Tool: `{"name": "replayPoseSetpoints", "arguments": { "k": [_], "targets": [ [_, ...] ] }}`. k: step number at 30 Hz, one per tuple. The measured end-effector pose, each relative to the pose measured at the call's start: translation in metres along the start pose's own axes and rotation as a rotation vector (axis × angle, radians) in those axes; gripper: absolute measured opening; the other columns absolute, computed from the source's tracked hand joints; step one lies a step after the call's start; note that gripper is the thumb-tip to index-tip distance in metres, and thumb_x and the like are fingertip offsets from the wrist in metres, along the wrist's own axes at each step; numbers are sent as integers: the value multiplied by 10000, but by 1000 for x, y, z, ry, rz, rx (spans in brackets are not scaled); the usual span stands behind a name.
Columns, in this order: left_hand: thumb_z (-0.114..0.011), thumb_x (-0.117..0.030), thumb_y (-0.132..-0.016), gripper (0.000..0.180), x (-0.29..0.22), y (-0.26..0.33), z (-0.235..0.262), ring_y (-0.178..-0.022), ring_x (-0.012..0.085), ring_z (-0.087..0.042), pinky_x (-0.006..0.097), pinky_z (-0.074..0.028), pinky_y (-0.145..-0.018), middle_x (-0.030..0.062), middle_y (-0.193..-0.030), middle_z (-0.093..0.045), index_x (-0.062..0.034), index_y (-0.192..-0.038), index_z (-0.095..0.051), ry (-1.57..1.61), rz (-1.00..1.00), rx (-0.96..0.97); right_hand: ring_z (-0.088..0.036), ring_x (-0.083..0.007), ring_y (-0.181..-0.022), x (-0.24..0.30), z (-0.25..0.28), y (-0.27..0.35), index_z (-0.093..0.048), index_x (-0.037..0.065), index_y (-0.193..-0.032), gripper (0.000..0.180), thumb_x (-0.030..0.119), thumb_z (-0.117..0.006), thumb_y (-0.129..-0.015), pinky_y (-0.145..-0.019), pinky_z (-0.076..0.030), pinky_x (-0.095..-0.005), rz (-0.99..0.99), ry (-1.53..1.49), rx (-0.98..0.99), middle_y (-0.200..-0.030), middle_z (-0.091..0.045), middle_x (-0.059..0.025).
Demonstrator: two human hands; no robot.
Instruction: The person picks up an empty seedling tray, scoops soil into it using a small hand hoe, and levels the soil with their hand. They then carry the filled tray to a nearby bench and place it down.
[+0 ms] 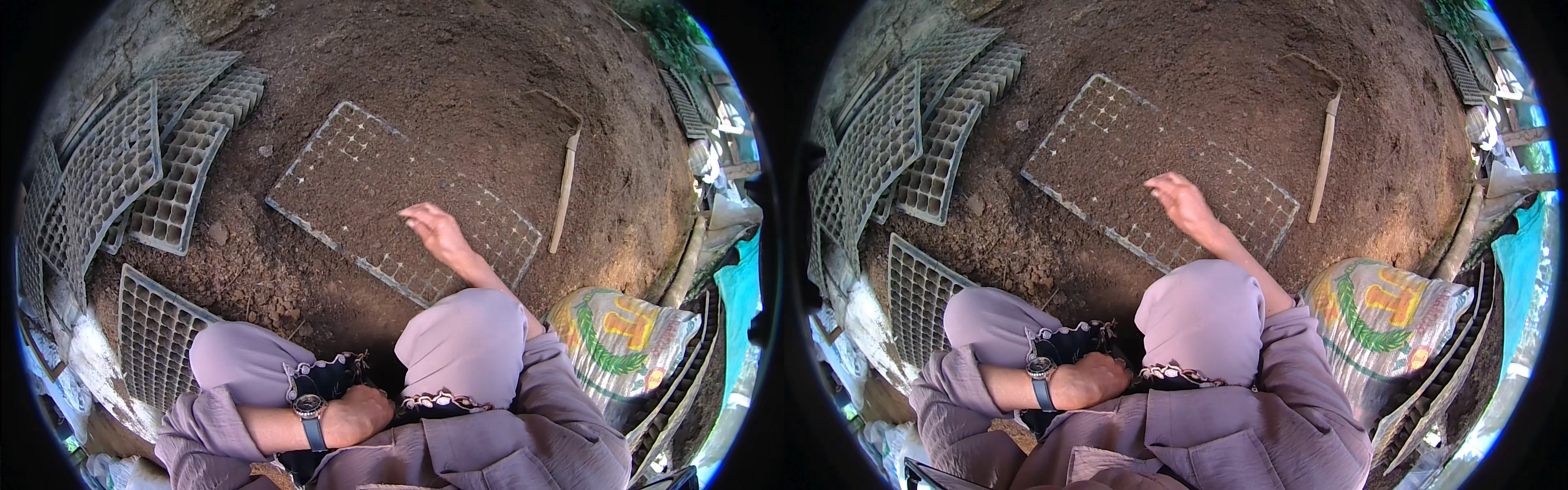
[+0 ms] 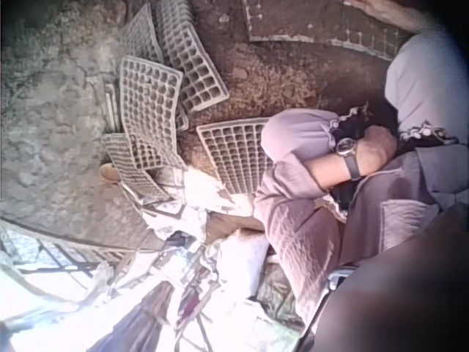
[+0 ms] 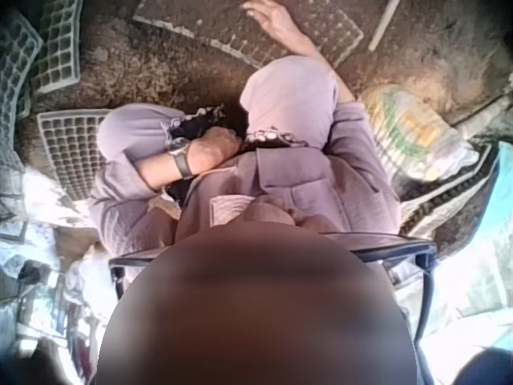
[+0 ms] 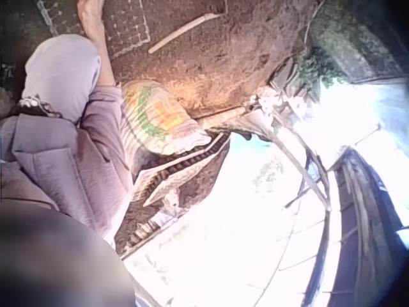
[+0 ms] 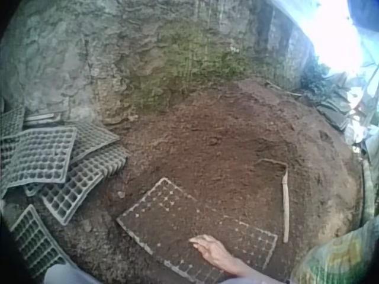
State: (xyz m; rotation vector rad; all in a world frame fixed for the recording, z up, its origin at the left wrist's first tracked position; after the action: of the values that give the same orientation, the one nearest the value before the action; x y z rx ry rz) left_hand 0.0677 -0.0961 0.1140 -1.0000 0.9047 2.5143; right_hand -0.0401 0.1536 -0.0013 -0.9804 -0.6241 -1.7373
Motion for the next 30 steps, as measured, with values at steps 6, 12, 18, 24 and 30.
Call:
{"name": "replayPoseSetpoints", "arguments": {
  "k": [6, 12, 18, 24, 30],
  "targets": [
    [-557, -98, -790, 160, 5, 0, -5, -792, 285, -688, 370, -550, -634, 149, -826, -692, -40, -806, -706, 17, 35, 69, -607, -307, -933, 21, -9, -1, -665, 70, -987, 172, 21, -603, -834, -829, -531, -387, 159, 260, 56, -970, -628, -122],
    [-515, -94, -836, 209, 7, 3, -10, -882, 306, -672, 386, -549, -687, 180, -979, -664, -29, -957, -673, -17, 44, 202, -593, -311, -938, -10, 254, 101, -620, 19, -979, 195, -28, -615, -789, -826, -482, -386, -214, 741, -801, -967, -625, -155],
    [-533, -94, -817, 186, 5, -9, -5, -869, 305, -676, 386, -549, -680, 173, -931, -680, -24, -914, -675, -34, 32, 208, -270, -367, -1376, -32, 317, 182, -488, -1, -1284, 412, 31, -550, -877, -1113, -293, -478, -519, 995, -997, -1484, -257, -245],
    [-548, -88, -787, 169, 7, -20, -1, -844, 315, -680, 392, -549, -689, 184, -871, -688, -12, -841, -689, -19, 21, 263, -135, -351, -1426, -73, 107, 108, -312, -5, -1420, 542, 325, -362, -993, -1152, -101, -495, -531, 769, -338, -1520, -180, -228],
    [-557, -86, -770, 167, 5, -14, 0, -833, 324, -680, 408, -550, -683, 186, -860, -686, -14, -831, -695, -3, 36, 209, -77, -247, -1446, 4, -84, 80, -165, 159, -1493, 653, 455, -398, -960, -1183, -62, -413, 26, 583, 356, -1564, -106, -84]
  ]
}}
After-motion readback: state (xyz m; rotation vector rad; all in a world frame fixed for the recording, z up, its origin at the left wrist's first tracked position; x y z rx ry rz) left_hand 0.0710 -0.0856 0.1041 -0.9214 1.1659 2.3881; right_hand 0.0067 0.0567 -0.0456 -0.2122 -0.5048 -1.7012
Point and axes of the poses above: each hand's wrist, its own y-axis away from the middle knuckle, its own z-axis out of the back of the hand, x = y × z, the point moved 9 cm from there along -y, towards the middle knuckle
